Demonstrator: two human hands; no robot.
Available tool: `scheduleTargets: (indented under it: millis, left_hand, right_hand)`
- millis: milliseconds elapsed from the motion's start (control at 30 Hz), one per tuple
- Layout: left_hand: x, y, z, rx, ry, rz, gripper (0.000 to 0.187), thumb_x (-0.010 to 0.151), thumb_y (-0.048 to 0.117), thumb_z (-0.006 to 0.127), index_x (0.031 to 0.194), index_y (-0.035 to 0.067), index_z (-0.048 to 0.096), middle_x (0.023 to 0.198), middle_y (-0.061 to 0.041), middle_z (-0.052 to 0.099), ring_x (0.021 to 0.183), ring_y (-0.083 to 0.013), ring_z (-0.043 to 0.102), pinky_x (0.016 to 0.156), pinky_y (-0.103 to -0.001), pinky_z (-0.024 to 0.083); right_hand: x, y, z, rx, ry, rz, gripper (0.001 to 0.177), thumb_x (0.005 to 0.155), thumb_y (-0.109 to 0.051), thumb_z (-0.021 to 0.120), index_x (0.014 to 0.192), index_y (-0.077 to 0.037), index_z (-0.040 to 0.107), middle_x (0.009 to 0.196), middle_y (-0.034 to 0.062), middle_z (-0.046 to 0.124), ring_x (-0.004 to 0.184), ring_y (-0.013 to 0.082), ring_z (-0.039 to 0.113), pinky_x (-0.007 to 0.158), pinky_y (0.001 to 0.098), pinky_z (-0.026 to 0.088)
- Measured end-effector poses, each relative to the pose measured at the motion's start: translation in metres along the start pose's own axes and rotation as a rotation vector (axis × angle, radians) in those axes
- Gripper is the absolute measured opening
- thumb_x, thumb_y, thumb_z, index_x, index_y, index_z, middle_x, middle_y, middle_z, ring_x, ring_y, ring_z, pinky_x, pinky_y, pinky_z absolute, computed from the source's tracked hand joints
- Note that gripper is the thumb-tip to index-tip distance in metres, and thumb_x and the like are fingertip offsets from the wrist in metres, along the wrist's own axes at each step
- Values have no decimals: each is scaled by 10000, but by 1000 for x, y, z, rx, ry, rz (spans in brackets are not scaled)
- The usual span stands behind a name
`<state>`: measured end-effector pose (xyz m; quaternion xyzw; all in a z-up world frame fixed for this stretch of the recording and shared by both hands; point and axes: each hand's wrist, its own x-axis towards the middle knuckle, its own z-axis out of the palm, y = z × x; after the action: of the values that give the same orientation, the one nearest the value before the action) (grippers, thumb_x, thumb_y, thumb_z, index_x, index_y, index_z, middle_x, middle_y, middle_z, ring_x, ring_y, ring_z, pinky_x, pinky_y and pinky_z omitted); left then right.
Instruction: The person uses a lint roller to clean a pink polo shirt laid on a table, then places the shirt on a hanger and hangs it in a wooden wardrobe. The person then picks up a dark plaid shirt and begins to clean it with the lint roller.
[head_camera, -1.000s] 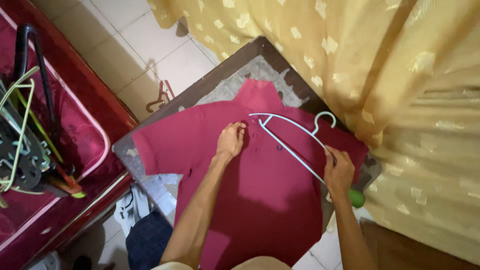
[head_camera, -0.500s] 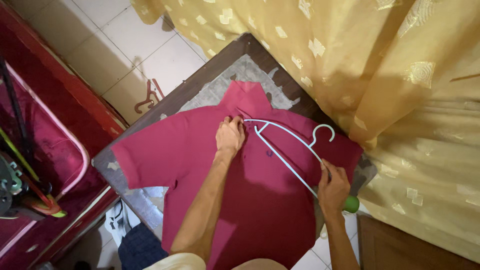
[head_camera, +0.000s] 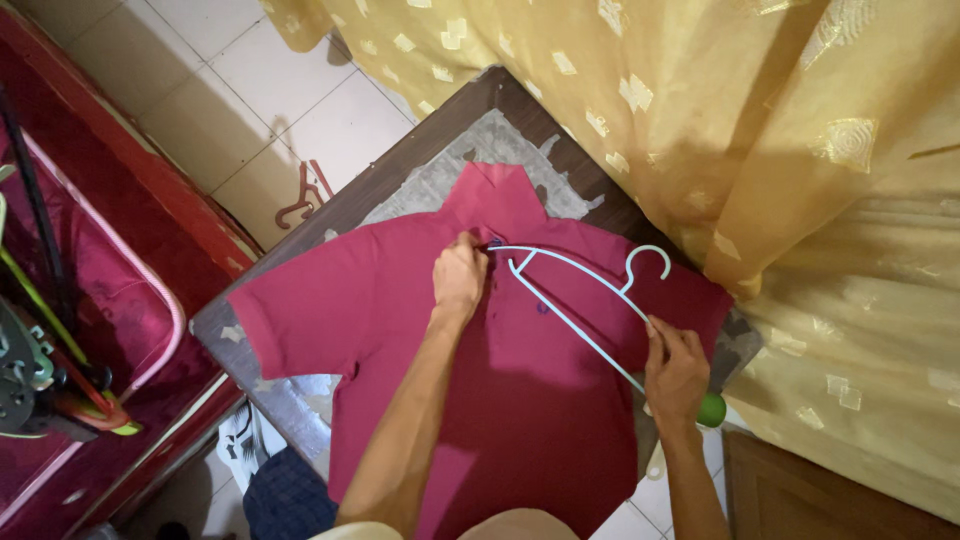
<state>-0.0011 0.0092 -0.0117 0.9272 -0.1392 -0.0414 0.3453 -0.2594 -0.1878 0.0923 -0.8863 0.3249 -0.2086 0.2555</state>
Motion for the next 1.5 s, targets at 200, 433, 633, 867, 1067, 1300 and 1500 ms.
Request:
scheduleTargets:
  millis: [200, 433, 633, 867, 1067, 1300, 1500]
  left_hand:
    - [-12, -6, -13, -374, 85, -300, 215, 915, 186, 649, 1056, 29, 692, 863, -191, 771, 827, -340, 767, 797, -437, 580]
    - [-19, -12, -15, -435, 141, -237, 215, 977, 230, 646, 1030, 25, 679, 875, -169, 770, 821, -318, 766, 762, -428, 579]
    - [-24, -4, -23, -447, 146, -195, 202, 992, 225, 620, 1032, 31, 661, 832, -168, 752, 771, -307, 753, 725, -430, 566]
    - [-25, 17, -35, -349, 83, -209, 207, 989, 219, 609, 1065, 26, 616, 852, -176, 727, 802, -356, 722, 759, -465, 551]
    - [-3, 26, -36, 12, 129, 16, 405, 873, 210, 679, 1217, 44, 542, 1124, -236, 672, 972, -450, 671, 800, -542, 544]
    - [8, 32, -38, -22, 14, -41, 372, 885, 216, 664, 1227, 99, 577, 1157, -195, 690, 970, -460, 681, 802, -560, 536]
    - [4, 32, -36, -185, 182, -75, 294, 984, 263, 560, 1170, 57, 657, 1037, -239, 722, 936, -475, 679, 803, -558, 521]
  right_hand:
    - [14, -2, 0, 16, -53, -48, 215, 1033, -183, 646, 1180, -79, 764, 1010, 158, 699, 903, 325, 687, 806, 417, 541]
    - [47, -9, 36, 71, -126, -151, 211, 1015, -182, 633, 1150, -86, 763, 984, 150, 709, 876, 323, 688, 797, 414, 538]
    - [69, -9, 54, 84, -207, -172, 201, 1008, -189, 664, 1147, -86, 767, 933, 153, 688, 829, 321, 666, 770, 418, 531]
    - [77, -25, 83, 183, -310, -178, 206, 984, -170, 674, 1154, -95, 764, 968, 135, 708, 852, 296, 694, 788, 396, 551]
    - [83, -38, 107, 203, -326, -176, 194, 977, -163, 679, 1135, -97, 769, 1022, 125, 729, 932, 298, 716, 844, 393, 561]
    - [92, -48, 124, 252, -323, -185, 188, 967, -155, 683, 1120, -89, 771, 1006, 132, 726, 925, 306, 713, 830, 399, 558]
    - [101, -58, 149, 302, -348, -246, 175, 965, -144, 691, 1105, -69, 766, 982, 138, 723, 907, 314, 710, 822, 404, 556]
